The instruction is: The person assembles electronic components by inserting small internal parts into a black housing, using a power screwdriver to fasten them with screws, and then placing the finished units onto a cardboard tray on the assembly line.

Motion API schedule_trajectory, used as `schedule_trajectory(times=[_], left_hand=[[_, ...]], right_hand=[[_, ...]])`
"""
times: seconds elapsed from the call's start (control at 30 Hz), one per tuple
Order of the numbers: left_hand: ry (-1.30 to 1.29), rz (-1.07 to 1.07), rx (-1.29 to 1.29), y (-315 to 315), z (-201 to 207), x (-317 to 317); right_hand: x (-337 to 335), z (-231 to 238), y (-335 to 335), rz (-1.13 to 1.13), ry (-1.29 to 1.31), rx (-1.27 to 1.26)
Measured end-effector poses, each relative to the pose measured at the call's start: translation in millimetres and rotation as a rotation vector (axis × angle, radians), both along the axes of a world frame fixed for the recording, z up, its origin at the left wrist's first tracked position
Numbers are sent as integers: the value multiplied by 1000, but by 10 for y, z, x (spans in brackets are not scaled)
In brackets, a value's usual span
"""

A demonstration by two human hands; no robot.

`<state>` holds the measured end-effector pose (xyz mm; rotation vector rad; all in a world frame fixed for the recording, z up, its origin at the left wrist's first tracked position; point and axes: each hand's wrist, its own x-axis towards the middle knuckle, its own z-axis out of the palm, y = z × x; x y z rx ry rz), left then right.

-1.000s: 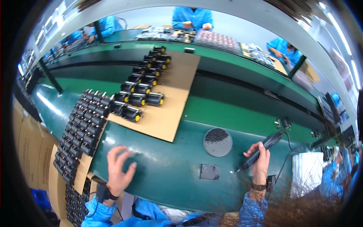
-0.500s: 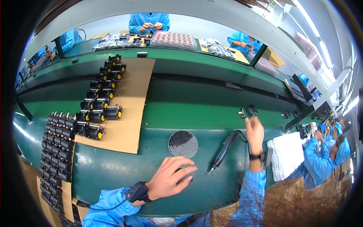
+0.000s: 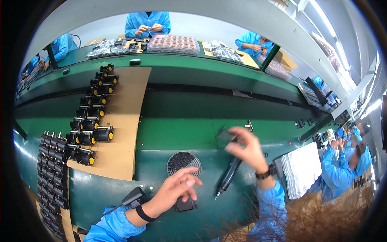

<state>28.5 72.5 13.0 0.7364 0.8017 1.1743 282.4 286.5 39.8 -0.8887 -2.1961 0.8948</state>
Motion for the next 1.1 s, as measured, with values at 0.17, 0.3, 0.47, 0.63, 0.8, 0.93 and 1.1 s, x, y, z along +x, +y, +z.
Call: schedule_trajectory(times=[0.17,0.3,0.47,0.63,0.8,0.93,1.1], left_hand=[[-243,-165,-196,168,-7,72],[-307,-105,-213,72,-2,-13],[-302,-62,-140,3,-65,-41],[-355,42,-140,-186,-156,-211],[-353,92,-116,-288,-305,-283],[-407,63,-75,-351,-245,-289],[-453,106,-27,-419,-260,-345]], right_hand=[[-339,342,-836,479,-158,64],[-46,71,-43,43,-126,39],[891,-599,944,-558,-587,318],[774,-557,959,-393,-338,307],[470,-300,766,-393,-225,-33],[334,-327,817,-389,-262,104],[136,-335,607,-250,-62,-115]])
